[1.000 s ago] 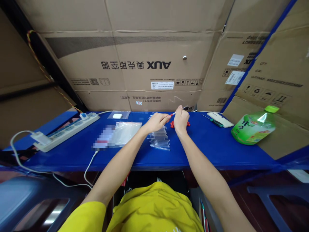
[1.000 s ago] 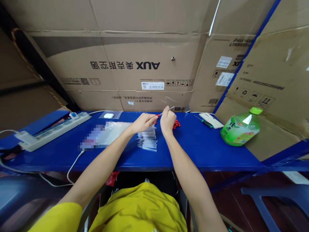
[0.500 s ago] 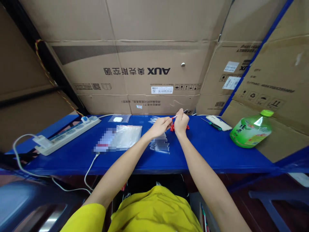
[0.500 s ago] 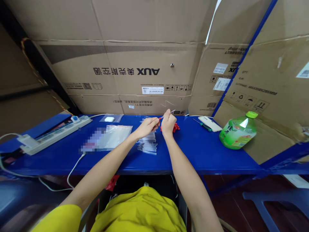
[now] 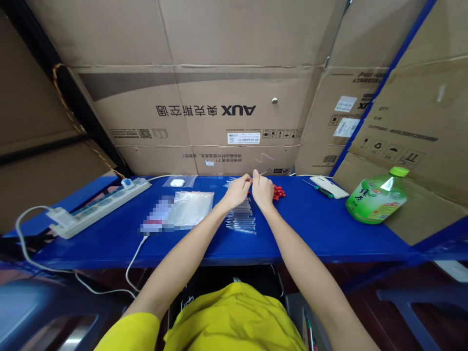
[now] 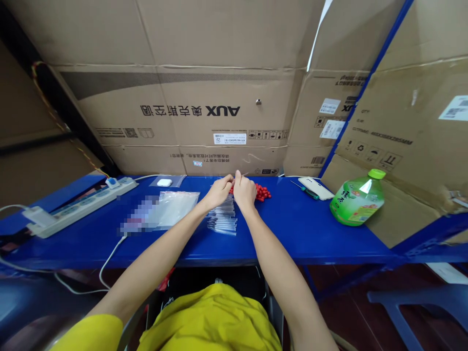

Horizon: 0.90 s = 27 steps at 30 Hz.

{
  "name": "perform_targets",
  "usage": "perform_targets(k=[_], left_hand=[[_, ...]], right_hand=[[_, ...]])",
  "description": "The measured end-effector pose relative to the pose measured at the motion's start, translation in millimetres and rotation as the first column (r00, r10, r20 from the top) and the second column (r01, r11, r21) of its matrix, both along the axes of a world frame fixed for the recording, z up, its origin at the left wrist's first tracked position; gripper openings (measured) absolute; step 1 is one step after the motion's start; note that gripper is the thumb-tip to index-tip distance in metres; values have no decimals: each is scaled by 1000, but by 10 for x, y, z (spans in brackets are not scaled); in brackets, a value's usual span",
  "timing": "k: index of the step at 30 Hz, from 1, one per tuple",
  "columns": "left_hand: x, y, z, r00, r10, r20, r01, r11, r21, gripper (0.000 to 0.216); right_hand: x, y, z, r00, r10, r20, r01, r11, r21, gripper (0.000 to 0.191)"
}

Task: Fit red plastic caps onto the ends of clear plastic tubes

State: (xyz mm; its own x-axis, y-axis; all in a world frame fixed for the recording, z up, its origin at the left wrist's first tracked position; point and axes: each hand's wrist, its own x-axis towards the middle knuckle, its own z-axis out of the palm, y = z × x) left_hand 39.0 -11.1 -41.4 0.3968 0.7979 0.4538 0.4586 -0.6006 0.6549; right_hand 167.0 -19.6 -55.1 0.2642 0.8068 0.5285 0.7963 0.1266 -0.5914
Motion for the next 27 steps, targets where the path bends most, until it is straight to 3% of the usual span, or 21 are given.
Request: perform_targets(k=[3,8,13,15,17,19,20,22,25,27], left_hand=[[32,24,-46,998,65,-21,-65,998,-15,18],[60,26,-79,997,72,0,-72,997,-32,20],[50,-8,-40,977,-14,213,54,982,-180,18],[27,-25,-5,942,-59,332,178,924,-339,20],[-11,-37,33,915,-109,388,306,815,-492,22],[-56,-38,59,903,-172,394,382,740,-553,22],[-77,-34,64,904,-190,384,387,744,-544,21],[-106,-17,55,930,-187,317,321,835,-447,18],[-110,11,1,991,-99,90,111,983,-145,16],[-91,12,-45,998,-11,-56,13,999,37,15]], right_hand=[[-26,71,-39,999,46,-11,-46,999,-19,66],[-20,135,-80,996,82,-24,-83,996,-38,63],[64,130,-67,975,174,-134,-170,985,39,64],[126,113,-41,941,275,-198,-260,960,101,66],[172,88,-13,897,374,-235,-345,926,155,66],[187,59,7,865,441,-237,-403,895,192,65],[181,46,11,861,454,-229,-413,887,204,65],[151,26,5,886,414,-208,-374,904,207,64],[93,18,-36,948,263,-177,-238,960,151,64],[56,22,-70,968,190,-166,-175,979,101,63]])
